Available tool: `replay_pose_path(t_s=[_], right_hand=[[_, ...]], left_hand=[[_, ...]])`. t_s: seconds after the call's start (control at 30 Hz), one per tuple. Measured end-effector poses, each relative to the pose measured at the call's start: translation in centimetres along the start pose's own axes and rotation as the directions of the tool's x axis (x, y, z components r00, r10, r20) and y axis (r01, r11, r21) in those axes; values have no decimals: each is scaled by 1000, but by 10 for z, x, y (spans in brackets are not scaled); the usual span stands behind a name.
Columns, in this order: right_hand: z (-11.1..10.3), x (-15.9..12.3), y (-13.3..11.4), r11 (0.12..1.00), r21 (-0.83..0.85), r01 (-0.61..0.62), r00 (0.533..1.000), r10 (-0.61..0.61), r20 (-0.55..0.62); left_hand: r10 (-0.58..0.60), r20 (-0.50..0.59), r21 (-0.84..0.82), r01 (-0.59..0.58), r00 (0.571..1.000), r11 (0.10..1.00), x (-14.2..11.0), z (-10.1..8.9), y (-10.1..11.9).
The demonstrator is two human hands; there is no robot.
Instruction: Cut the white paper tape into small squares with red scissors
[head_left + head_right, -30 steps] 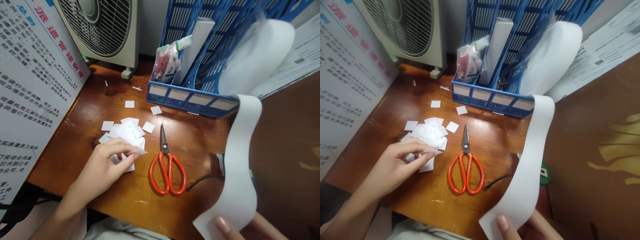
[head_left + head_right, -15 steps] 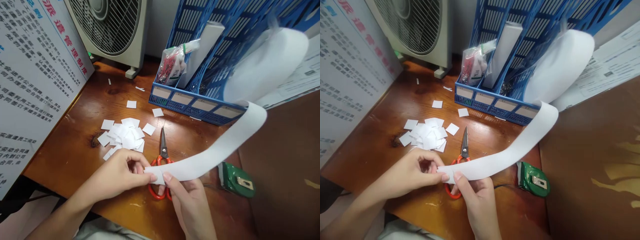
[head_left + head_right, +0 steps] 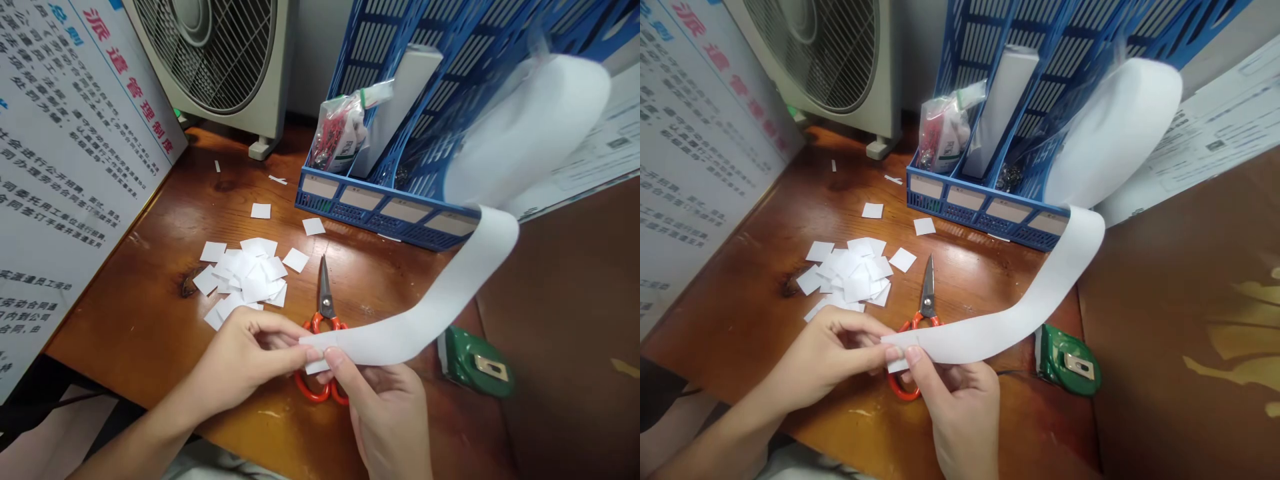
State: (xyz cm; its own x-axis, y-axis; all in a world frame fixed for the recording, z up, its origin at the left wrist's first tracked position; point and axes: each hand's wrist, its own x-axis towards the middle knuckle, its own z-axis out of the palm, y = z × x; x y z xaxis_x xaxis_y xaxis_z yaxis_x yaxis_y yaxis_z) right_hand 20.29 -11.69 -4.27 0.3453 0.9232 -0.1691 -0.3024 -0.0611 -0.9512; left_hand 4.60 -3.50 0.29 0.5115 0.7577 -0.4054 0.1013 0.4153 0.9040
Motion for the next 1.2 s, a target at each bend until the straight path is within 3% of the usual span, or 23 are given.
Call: replay_pose_path(t_s=[0.33,0.6,0.7,0.77,0.83,0.9,0.97,1.07,1.13,1.2], right_hand=[[4,3,0,997,-30,66,998,-67,-19],[13,5,-8,993,-108,45,998,-50,-39],[14,1,-14,965,-256,47,999,-49,-2],[10,-6,-16,848,-519,107,993,-113,20],[4,-13,-15,603,-777,181,975,-211,64],[-2,-18,-11,352,-912,209,953,-283,109],[-3,-17,-9,186,-959,212,944,-293,151],[4,-5,-15,82,-986,146,982,-134,134],[13,6,-24,45,-998,50,998,25,51],[19,15,-34,-5,-1000,-14,995,98,-14]], left_hand=[[2,-11,-72,-2,1000,997,-1,1,-6],[-10,39,7,10,999,1000,-2,-2,0],[9,7,59,-9,1000,998,-2,-7,2],[11,-34,94,-8,999,996,-1,-13,4],[-3,-80,110,12,997,994,-1,-20,4],[-14,-110,113,26,994,993,-1,-25,5],[-16,-121,120,30,992,992,-1,-28,7],[-27,-102,105,38,994,994,0,-29,11],[-42,-85,58,47,996,997,0,-29,13],[-65,-89,-8,64,994,998,1,-29,13]])
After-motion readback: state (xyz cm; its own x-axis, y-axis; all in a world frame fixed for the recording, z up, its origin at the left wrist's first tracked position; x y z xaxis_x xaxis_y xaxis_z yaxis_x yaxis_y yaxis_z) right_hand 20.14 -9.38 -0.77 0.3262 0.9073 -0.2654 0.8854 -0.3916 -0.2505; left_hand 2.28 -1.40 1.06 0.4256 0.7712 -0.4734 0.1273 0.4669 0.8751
